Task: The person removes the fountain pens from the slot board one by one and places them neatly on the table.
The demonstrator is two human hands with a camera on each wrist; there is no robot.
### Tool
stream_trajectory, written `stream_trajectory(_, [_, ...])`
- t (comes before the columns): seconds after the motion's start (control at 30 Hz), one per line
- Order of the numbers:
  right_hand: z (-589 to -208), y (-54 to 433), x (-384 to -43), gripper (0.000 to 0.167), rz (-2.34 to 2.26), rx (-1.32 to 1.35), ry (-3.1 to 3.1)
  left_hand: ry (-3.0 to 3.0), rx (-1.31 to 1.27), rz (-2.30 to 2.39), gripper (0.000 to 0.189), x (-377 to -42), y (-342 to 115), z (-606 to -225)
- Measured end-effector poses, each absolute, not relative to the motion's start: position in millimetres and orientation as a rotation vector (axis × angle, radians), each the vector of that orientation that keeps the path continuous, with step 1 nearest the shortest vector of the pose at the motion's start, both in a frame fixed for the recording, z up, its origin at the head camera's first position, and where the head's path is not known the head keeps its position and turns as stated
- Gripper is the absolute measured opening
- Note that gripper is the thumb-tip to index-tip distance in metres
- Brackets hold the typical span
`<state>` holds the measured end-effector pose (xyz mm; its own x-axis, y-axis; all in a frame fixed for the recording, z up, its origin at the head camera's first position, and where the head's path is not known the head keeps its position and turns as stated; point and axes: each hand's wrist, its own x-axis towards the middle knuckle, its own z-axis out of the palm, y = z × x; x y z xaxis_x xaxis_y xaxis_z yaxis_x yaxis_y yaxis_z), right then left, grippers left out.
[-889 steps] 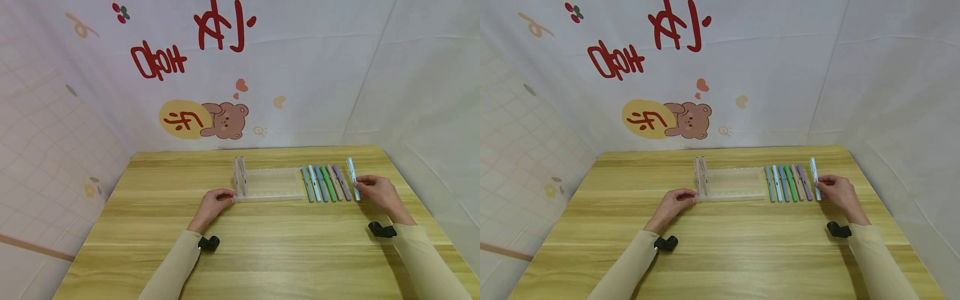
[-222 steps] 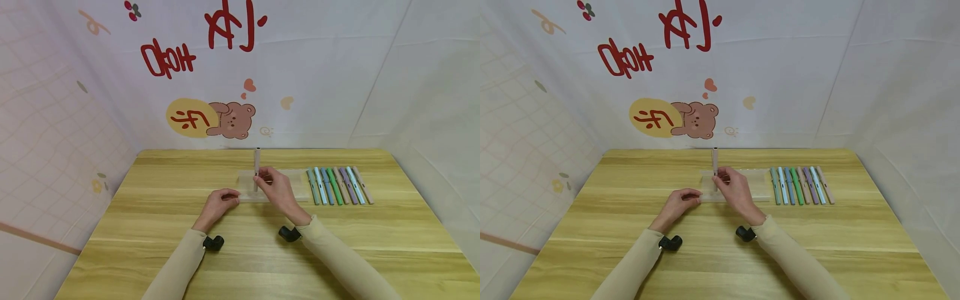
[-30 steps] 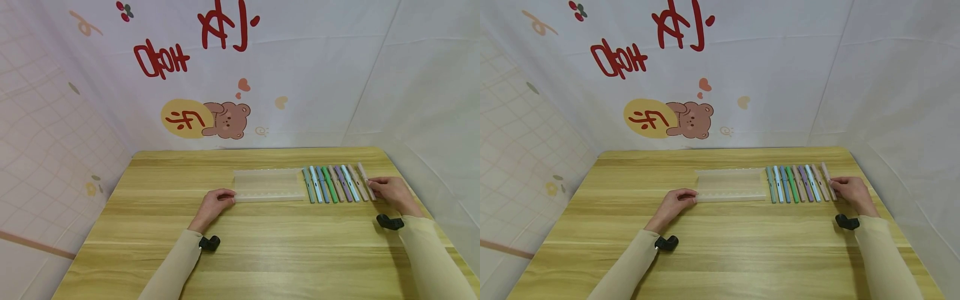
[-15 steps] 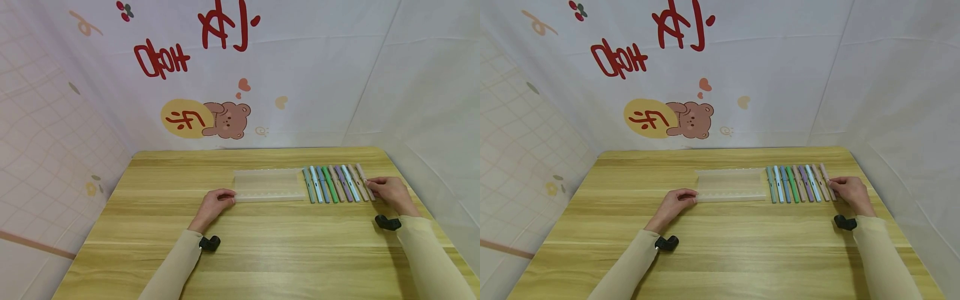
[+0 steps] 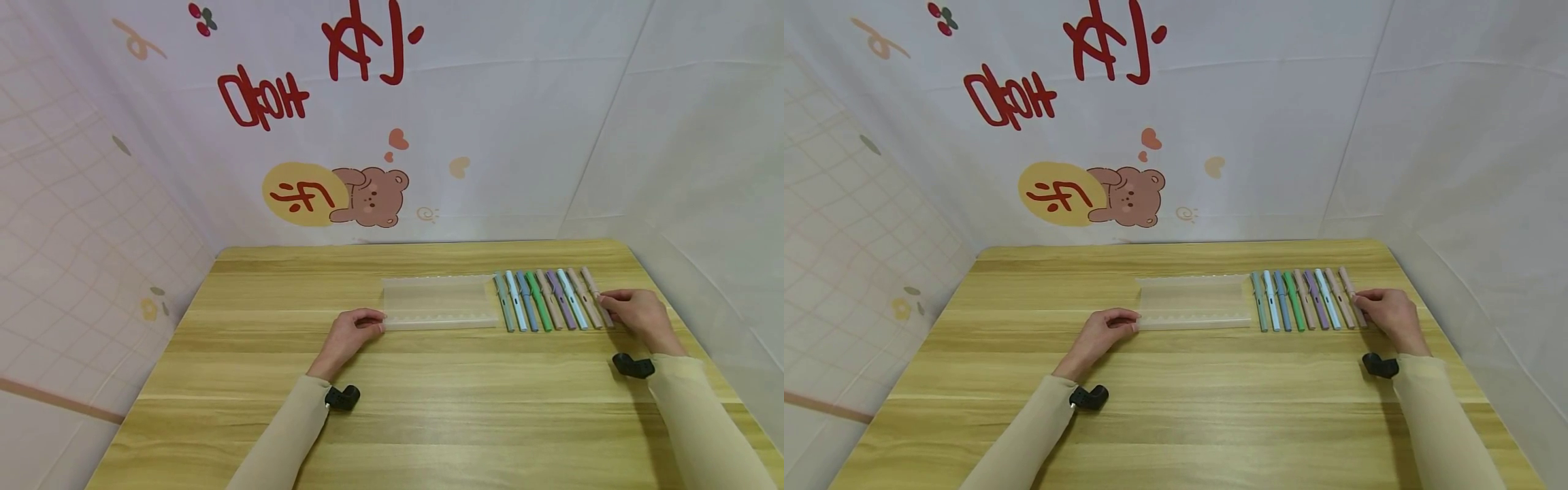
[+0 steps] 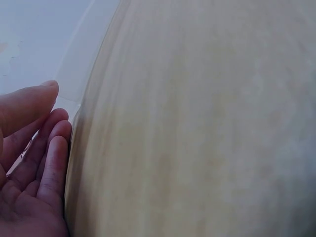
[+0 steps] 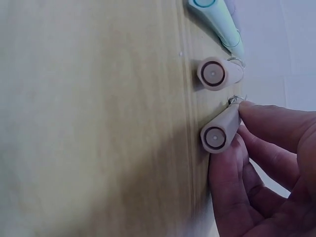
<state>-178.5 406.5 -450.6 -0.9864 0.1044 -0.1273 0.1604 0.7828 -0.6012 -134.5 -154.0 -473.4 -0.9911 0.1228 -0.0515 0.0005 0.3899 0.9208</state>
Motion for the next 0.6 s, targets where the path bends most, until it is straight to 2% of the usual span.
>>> stream_trajectory(0.37, [-447, 409, -173, 0.061, -0.941, 0.217, 2.894, 2.521, 0.127, 1.668, 0.02, -137, -152, -473])
stream_trajectory(0.6, [-440, 404, -166, 0.07, -0.993, 0.181, 2.841, 2.486, 0.14, 1.685, 0.024, -136, -154, -471])
